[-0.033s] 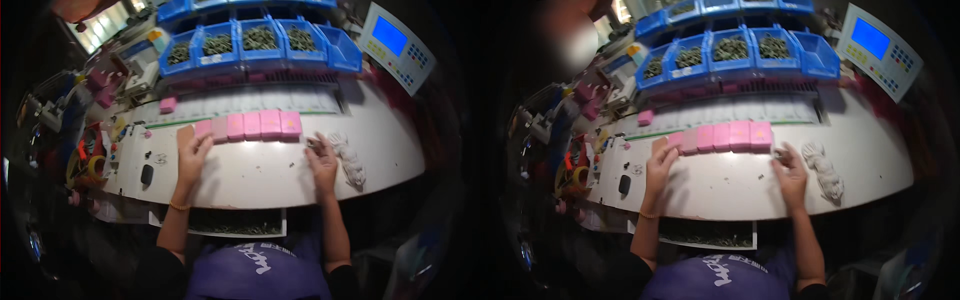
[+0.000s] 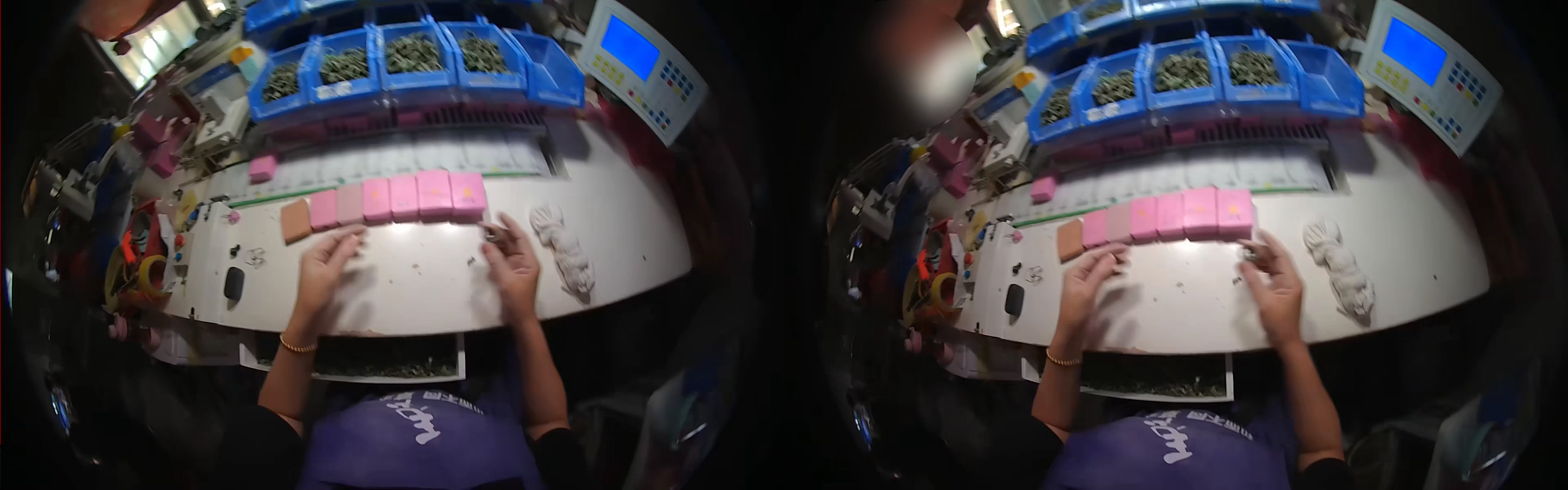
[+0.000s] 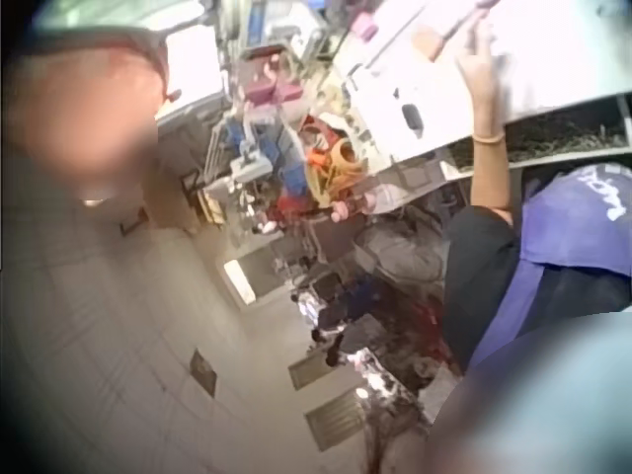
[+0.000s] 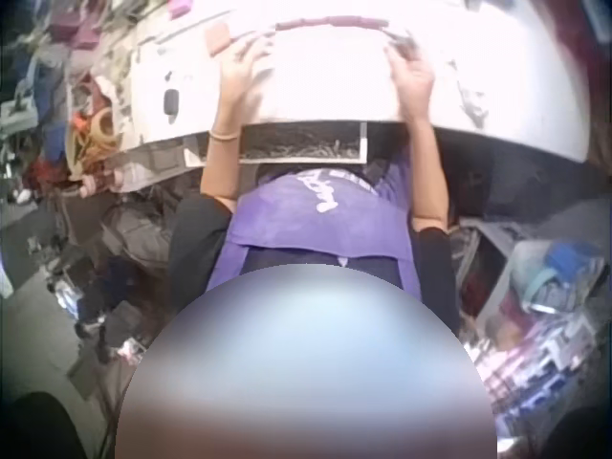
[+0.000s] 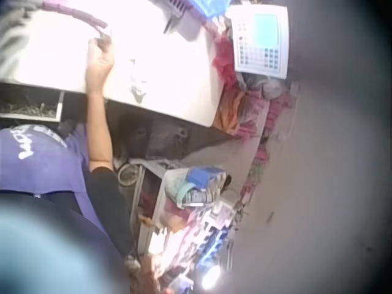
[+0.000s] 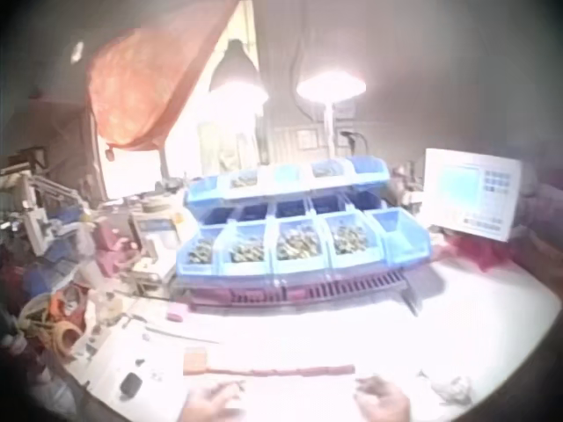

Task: Sorting small metal clips and assembling them into pink molds.

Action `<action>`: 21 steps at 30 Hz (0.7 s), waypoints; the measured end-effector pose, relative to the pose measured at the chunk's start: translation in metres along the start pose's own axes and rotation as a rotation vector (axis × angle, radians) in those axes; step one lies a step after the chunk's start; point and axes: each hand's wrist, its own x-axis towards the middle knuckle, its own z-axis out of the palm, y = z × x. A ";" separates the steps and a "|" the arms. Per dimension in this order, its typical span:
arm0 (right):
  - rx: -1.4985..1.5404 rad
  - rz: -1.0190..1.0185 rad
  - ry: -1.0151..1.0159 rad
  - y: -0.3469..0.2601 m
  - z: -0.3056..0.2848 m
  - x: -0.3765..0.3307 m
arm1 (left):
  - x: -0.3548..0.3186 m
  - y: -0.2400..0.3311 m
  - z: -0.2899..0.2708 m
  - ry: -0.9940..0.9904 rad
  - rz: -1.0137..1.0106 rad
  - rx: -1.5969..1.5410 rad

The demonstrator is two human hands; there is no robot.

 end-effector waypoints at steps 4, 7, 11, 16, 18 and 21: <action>0.175 -0.055 -0.224 -0.006 0.026 -0.048 | -0.050 -0.003 0.061 -0.442 -0.384 -0.610; 0.270 -0.002 -0.240 -0.011 0.029 -0.060 | -0.053 -0.005 0.082 -0.530 -0.432 -0.786; 0.400 0.137 -0.307 -0.020 0.026 -0.070 | -0.053 -0.008 0.091 -0.484 -0.435 -0.740; -0.039 -0.007 -0.465 -0.023 0.005 -0.061 | -0.056 -0.009 0.081 -0.427 -0.389 -0.679; -0.587 -0.225 -0.300 -0.017 -0.006 -0.045 | -0.058 -0.009 0.075 -0.426 -0.374 -0.714; -0.980 -0.369 -0.344 -0.002 -0.009 -0.030 | -0.059 -0.011 0.073 -0.448 -0.398 -0.757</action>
